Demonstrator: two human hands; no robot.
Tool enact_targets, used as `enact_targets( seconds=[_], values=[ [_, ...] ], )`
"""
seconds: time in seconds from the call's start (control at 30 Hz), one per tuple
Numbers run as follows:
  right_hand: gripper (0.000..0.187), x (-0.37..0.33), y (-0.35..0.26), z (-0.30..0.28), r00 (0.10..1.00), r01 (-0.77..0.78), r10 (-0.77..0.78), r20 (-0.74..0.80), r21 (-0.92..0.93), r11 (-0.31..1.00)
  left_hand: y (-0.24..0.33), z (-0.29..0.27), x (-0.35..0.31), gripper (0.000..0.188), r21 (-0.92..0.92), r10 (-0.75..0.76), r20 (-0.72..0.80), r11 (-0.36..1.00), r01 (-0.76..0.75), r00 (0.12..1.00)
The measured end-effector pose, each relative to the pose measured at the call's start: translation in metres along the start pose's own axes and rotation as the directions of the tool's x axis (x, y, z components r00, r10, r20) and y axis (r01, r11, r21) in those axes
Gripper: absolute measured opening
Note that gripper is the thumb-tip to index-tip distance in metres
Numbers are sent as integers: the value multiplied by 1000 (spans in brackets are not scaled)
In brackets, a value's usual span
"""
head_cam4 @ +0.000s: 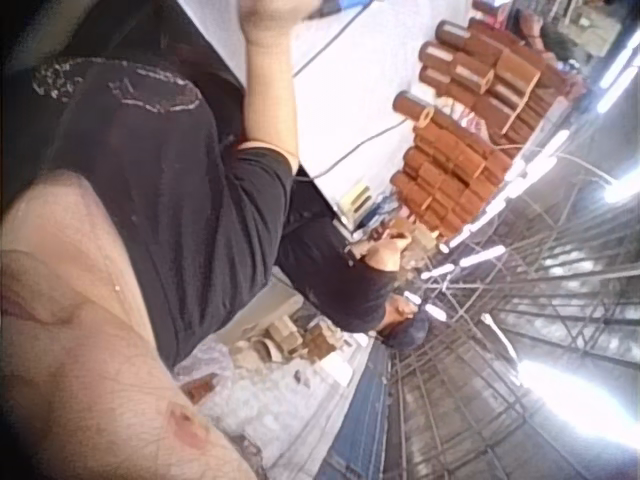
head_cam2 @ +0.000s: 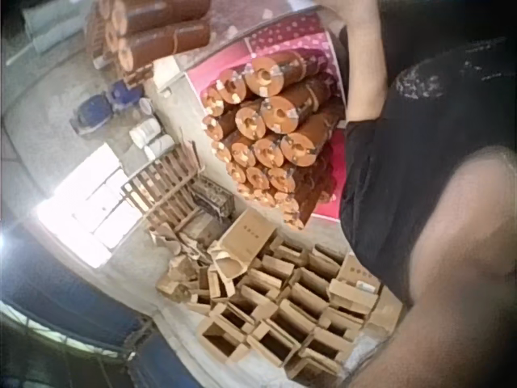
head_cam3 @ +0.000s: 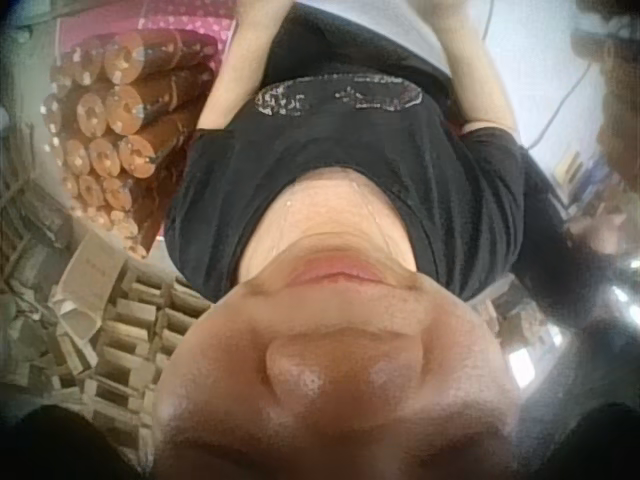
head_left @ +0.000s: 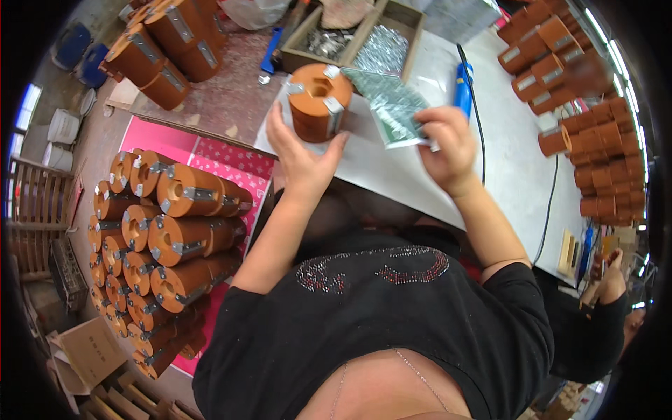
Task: The person peels stickers from a sheet by hand, adheres them onto wooden blocks, and stacks the labeled blocks on the table.
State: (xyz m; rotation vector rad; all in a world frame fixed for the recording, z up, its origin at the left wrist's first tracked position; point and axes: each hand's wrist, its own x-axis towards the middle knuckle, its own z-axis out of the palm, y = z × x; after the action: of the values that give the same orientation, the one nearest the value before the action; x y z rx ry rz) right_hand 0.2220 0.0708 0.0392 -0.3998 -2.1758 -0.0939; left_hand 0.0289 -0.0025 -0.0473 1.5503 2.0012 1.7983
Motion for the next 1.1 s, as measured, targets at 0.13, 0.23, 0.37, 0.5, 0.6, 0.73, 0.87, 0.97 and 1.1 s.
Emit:
enact_targets(
  seconds=[0.13,0.23,0.37,0.5,0.6,0.73,0.87,0.97,1.1],
  values=[
    [25,-59,-25,16,972,-182,167,167,81,980,29,-25,-50,53,-456,-140,242,857,240,960],
    [26,-75,-37,19,924,-270,233,305,87,959,40,-27,-66,35,-457,-376,534,624,633,757],
    [30,-86,-38,16,911,-245,191,367,108,963,38,-24,-70,34,-405,-504,599,480,778,622],
    [36,-87,-46,8,873,-293,224,434,99,951,34,-22,-79,29,-368,-509,687,372,852,519],
    [37,-89,-50,7,861,-314,249,444,79,946,32,-19,-84,17,-407,-482,752,198,892,450],
    [33,-91,-52,12,879,-342,282,385,97,935,31,-18,-86,16,-418,-485,742,204,885,462],
    [27,-81,-57,15,918,-209,152,366,118,971,36,-18,-83,13,-406,-468,704,351,844,534],
    [24,-82,-55,23,922,-201,134,364,153,968,37,-16,-80,13,-408,-442,669,453,792,597],
    [21,-82,-53,26,940,-203,148,307,156,967,36,-14,-79,14,-425,-326,582,660,620,745]
  ],
)
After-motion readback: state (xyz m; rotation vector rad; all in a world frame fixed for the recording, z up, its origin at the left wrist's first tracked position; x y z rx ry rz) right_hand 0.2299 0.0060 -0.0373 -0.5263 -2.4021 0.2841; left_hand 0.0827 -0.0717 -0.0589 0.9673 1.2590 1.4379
